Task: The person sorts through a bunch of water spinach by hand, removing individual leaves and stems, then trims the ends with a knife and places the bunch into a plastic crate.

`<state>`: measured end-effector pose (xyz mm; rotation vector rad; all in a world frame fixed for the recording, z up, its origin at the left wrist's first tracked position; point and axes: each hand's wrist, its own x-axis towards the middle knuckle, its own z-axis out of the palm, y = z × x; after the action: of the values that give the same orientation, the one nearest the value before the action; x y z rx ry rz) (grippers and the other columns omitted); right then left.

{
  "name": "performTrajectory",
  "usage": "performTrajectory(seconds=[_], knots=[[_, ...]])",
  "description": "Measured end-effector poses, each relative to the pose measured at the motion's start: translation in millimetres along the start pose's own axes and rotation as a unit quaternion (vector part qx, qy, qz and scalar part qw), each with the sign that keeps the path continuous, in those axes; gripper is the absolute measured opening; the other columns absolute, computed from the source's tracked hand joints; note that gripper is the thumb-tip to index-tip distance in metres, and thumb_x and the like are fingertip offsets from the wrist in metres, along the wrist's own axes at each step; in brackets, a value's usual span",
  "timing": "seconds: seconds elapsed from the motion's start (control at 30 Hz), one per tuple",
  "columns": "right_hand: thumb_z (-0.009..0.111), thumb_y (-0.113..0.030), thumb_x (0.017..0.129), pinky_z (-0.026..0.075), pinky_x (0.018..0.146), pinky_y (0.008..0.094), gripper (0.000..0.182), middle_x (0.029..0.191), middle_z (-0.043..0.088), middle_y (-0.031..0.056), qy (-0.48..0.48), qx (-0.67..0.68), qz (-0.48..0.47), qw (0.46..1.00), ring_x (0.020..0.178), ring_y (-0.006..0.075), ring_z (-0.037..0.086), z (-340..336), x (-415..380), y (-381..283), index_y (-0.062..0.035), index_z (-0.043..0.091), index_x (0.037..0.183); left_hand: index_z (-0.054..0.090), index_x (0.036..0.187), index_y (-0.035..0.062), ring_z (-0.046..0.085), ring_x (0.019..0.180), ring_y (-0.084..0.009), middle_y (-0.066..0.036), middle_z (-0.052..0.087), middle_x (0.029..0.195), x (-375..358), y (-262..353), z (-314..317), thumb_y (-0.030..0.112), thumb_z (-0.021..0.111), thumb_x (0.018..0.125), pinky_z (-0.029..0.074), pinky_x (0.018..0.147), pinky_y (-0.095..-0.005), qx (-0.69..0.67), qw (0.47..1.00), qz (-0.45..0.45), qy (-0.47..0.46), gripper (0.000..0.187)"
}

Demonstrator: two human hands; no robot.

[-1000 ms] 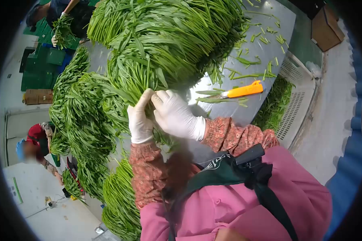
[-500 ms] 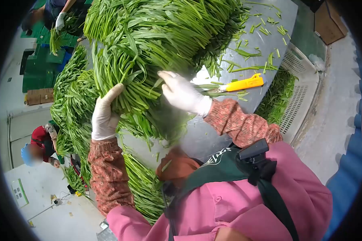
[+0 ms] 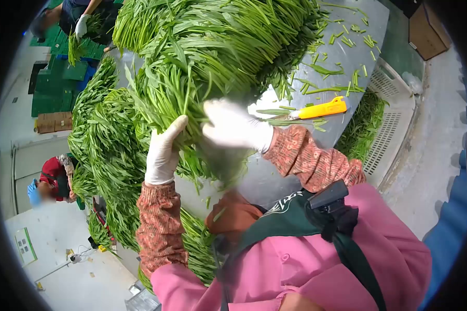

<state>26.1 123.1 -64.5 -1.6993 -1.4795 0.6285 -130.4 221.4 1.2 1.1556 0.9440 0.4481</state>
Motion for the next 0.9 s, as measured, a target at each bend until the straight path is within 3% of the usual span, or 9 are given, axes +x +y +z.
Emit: performTrajectory(seconds=[0.17,0.3,0.43,0.57,0.6,0.67,0.7,0.8,0.9], knots=[[0.057,-0.019,0.082,0.047,0.086,0.0407,0.035,0.097,0.062,0.0227,0.154,-0.048,-0.080,0.984,0.092,0.0347,0.058,27,-15,-31,0.0120,0.059,0.099,0.060,0.129,0.0054,0.067,0.101,-0.0178,-0.006,0.069,0.117,2,-9,3,0.011,0.071,0.092,0.053,0.093,-0.0339,-0.080,0.996,0.025,0.015,0.039],[0.056,-0.019,0.082,0.045,0.092,0.0479,0.043,0.108,0.064,0.0255,0.113,-0.242,-0.114,0.957,0.104,0.0376,0.060,21,-30,-47,0.0145,0.058,0.109,0.065,0.121,0.0045,0.068,0.102,-0.0202,-0.009,0.071,0.113,15,-11,-8,0.010,0.072,0.091,0.054,0.092,-0.0329,-0.137,0.988,-0.067,-0.017,0.031],[0.057,-0.022,0.079,0.040,0.103,0.0472,0.051,0.119,0.062,0.0298,0.095,-0.235,-0.184,0.950,0.113,0.0392,0.059,21,-42,-43,0.0136,0.057,0.117,0.066,0.116,0.0018,0.070,0.095,-0.0217,-0.010,0.073,0.106,12,1,-11,0.003,0.069,0.087,0.056,0.088,-0.0346,-0.044,0.998,-0.033,-0.006,0.030],[0.061,-0.014,0.074,0.044,0.099,0.0474,0.033,0.103,0.066,0.0142,0.089,-0.034,-0.220,0.971,0.103,0.0322,0.061,-1,-35,-22,-0.0009,0.067,0.104,0.066,0.109,-0.0061,0.073,0.089,-0.0293,-0.016,0.072,0.097,12,10,-19,0.004,0.065,0.088,0.061,0.081,-0.0410,-0.069,0.996,-0.047,-0.008,0.024],[0.063,-0.010,0.074,0.045,0.098,0.0458,0.025,0.102,0.065,0.0102,0.289,-0.056,-0.227,0.928,0.100,0.0305,0.062,-4,-24,-14,-0.0045,0.069,0.098,0.066,0.109,-0.0065,0.073,0.089,-0.0301,-0.016,0.072,0.097,12,13,-22,0.004,0.065,0.088,0.061,0.080,-0.0417,-0.071,0.995,-0.065,-0.012,0.024],[0.065,-0.023,0.080,0.031,0.111,0.0519,0.047,0.122,0.061,0.0191,0.355,-0.146,-0.176,0.907,0.123,0.0339,0.050,-14,8,3,0.0005,0.061,0.120,0.067,0.107,-0.0050,0.072,0.090,-0.0321,-0.016,0.073,0.097,10,19,-22,0.005,0.066,0.087,0.061,0.083,-0.0456,-0.082,0.993,-0.083,-0.019,0.023],[0.067,-0.030,0.083,0.017,0.118,0.0581,0.067,0.147,0.043,0.0274,0.299,-0.192,-0.116,0.927,0.142,0.0397,0.032,-16,15,4,-0.0028,0.048,0.142,0.067,0.108,-0.0045,0.072,0.090,-0.0323,-0.015,0.073,0.097,7,25,-18,0.004,0.067,0.087,0.060,0.084,-0.0463,-0.091,0.993,-0.071,-0.013,0.023],[0.062,-0.033,0.089,0.000,0.120,0.0624,0.078,0.163,0.009,0.0272,0.181,-0.291,-0.076,0.936,0.153,0.0401,0.006,1,49,49,-0.0191,0.028,0.157,0.066,0.109,-0.0023,0.072,0.090,-0.0334,-0.014,0.073,0.099,2,45,-22,0.005,0.069,0.086,0.058,0.089,-0.0489,-0.110,0.993,-0.053,-0.004,0.025],[0.057,-0.020,0.089,0.005,0.120,0.0624,0.075,0.163,0.014,0.0236,0.212,-0.386,-0.075,0.895,0.152,0.0385,0.011,14,57,61,-0.0214,0.027,0.158,0.065,0.110,-0.0023,0.073,0.088,-0.0329,-0.016,0.073,0.094,-11,79,-30,0.010,0.069,0.086,0.060,0.083,-0.0473,-0.070,0.996,-0.047,0.022,0.027]])
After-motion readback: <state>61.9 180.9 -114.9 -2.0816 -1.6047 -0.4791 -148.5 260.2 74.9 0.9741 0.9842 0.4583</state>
